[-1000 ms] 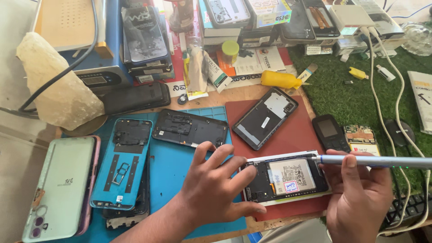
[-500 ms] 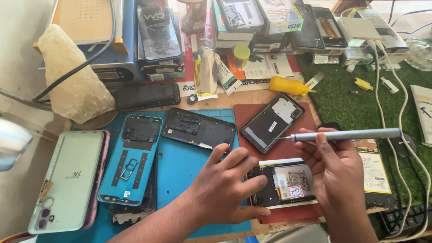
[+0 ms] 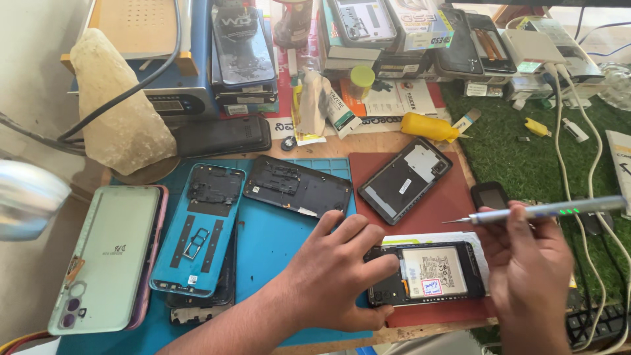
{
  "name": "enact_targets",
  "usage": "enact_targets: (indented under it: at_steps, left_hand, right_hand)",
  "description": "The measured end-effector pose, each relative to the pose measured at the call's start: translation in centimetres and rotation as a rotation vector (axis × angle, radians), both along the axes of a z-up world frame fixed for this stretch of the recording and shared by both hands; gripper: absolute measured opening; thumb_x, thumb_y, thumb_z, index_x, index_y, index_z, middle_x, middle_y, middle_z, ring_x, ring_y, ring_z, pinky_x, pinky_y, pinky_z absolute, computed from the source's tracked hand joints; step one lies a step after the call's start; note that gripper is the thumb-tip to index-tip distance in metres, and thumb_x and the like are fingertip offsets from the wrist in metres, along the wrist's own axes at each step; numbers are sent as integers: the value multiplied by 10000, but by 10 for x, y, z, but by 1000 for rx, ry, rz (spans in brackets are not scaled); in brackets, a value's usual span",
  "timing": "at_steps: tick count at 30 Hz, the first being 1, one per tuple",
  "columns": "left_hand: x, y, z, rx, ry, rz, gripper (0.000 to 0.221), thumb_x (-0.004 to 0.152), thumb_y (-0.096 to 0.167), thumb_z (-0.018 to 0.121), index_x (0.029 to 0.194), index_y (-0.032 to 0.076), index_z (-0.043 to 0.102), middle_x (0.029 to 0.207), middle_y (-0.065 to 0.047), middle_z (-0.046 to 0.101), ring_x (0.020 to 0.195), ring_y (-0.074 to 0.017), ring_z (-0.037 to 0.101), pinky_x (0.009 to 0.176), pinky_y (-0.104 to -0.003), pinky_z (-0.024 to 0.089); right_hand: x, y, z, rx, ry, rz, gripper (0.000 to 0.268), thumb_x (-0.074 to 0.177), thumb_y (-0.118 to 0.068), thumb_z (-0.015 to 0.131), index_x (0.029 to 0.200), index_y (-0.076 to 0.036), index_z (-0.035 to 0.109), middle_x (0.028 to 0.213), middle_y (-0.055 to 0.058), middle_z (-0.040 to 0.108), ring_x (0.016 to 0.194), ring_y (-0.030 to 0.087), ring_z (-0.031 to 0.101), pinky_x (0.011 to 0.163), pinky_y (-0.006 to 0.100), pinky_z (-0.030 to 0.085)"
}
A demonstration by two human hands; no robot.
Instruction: The person uses a pen-like tool to probe and manipulate the internal components of a disassembled smartphone. They work on the battery area and other internal parts, occasionally lifting the phone to inspect it. The workspace is cluttered with various phone parts and tools.
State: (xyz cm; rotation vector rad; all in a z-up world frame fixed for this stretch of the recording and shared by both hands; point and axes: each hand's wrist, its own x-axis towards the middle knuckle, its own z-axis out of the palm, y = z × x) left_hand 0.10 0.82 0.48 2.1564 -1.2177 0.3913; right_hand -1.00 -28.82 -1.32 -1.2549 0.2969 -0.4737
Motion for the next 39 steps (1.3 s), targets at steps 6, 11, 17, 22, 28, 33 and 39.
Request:
enact_targets:
  at_steps: [6,11,17,22,28,33,39]
  left_hand:
    - [0,-2,-3,8,15,5,465,744,492,792,1014,129,686,1093,-116,612,1078,-302,576,938,-471,408]
    - [1,-3,-2,-3,15,7,487,748,498,808,1034,129,669,1105,-112,608,1083,-305,579,930,-470,417]
    - [1,-4,1,-15,38,3,535,728,505,826,1052,115,659,1120,-122,601,1074,-303,579,915,-471,421]
    - [2,-4,6,-1,32,2,540,710,487,836,1059,112,664,1121,-119,605,1072,-305,579,907,-461,426]
    - [3,-5,8,-1,34,-6,524,718,474,845,1053,113,668,1130,-123,610,1080,-309,578,894,-455,431]
    - [4,-4,7,-1,38,-13,523,725,478,841,1051,108,666,1142,-129,614,1099,-315,583,906,-458,436]
    - [3,-3,5,-2,58,-18,509,738,475,837,1046,110,661,1148,-123,617,1102,-307,587,912,-455,442]
  right_hand:
    - [-24,-30,5,-8,-24,-28,166,1181,-125,536,1284,0,572,1164,126,687,1040,228,704,992,398,594]
    - [-40,-35,-1,-143,-79,-73,90,1213,-85,544,1216,6,542,1119,152,672,1071,278,701,1006,436,610]
    - [-25,-17,6,-133,-83,-31,135,1165,-72,551,1259,17,511,1158,163,670,1088,268,711,1020,443,614]
    - [17,14,14,-159,-71,39,171,1100,-52,557,1248,15,507,1150,160,651,1044,252,716,1008,447,607]
    - [61,41,20,-305,-40,210,152,1062,-66,559,1183,-3,492,1147,170,709,1084,222,733,987,369,617]
    - [77,49,19,-465,-100,237,168,1063,-64,582,1199,1,507,1155,153,711,1076,203,720,971,339,603]
    - [81,41,19,-553,-141,152,163,1080,-46,588,1200,12,492,1142,140,688,1074,194,720,965,327,616]
